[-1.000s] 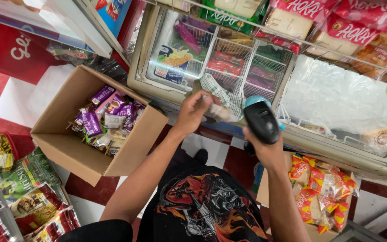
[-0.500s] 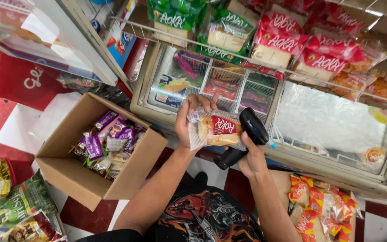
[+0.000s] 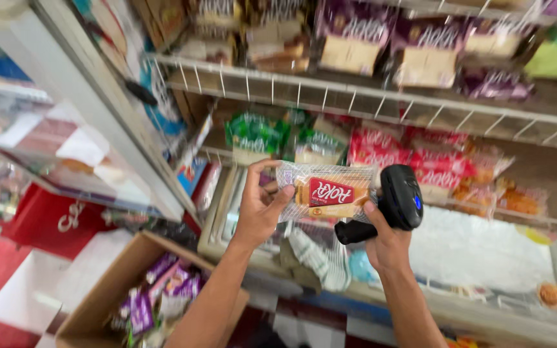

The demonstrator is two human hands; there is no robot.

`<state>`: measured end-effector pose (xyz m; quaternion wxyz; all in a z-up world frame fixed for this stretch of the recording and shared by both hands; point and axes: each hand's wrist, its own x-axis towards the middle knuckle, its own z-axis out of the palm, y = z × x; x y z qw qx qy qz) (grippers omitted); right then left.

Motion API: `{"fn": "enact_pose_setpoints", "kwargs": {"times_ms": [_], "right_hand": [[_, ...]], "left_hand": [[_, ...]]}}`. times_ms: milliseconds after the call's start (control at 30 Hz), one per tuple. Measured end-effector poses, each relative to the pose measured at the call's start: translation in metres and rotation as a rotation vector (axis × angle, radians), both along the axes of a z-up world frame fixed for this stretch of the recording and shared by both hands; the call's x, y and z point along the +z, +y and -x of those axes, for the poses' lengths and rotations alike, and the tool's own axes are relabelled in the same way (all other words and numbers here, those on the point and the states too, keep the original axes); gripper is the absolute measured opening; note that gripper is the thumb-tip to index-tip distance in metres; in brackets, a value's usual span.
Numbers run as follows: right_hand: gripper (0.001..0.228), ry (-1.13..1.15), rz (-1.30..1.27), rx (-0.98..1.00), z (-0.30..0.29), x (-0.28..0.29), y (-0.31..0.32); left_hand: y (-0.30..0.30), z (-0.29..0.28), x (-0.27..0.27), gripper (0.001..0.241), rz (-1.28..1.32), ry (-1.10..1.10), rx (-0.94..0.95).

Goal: The person scans the barcodes on packaged bread products on a display shelf and inside a cardboard box using a handheld barcode scanner.

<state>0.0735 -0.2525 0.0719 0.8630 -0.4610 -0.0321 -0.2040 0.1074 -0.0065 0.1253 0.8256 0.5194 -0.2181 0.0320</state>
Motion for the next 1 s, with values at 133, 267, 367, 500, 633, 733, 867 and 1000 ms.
{"fn": "enact_pose_setpoints", "kwargs": {"times_ms": [133,267,367,500,633,733,867,1000], "right_hand": [[0.059,-0.148,0.089,-0.092,-0.039,0.042,-0.002],[0.049,-0.114,0.371,-0.279,-0.063,0.102,0.003],[0.041,-0.116,0.497,-0.391,-0.086,0.148,0.019],[0.037,-0.282,0.579,-0.417,-0.111,0.205,0.043],[0.032,-0.305,0.657,-0.43,-0.133,0.246,0.069],[0.024,-0.342,0.76,-0.453,-0.143,0.27,0.077],[0.022,-0.322,0.786,-0.501,-0.143,0.293,0.064],[0.021,-0.364,0.719,-0.559,-0.148,0.323,0.044]], "left_hand": [[0.004,-0.044,0.036,0.039,0.011,-0.037,0.038],[0.01,-0.077,0.083,0.026,0.035,-0.276,0.142],[0.022,-0.091,0.129,0.039,0.062,-0.354,0.091],[0.04,-0.11,0.178,0.053,-0.117,-0.513,0.229],[0.059,-0.13,0.21,0.044,-0.201,-0.534,0.337],[0.069,-0.14,0.237,0.03,-0.3,-0.604,0.454],[0.068,-0.148,0.268,0.039,-0.442,-0.659,0.409],[0.044,-0.168,0.294,0.047,-0.572,-0.929,0.556]]}}
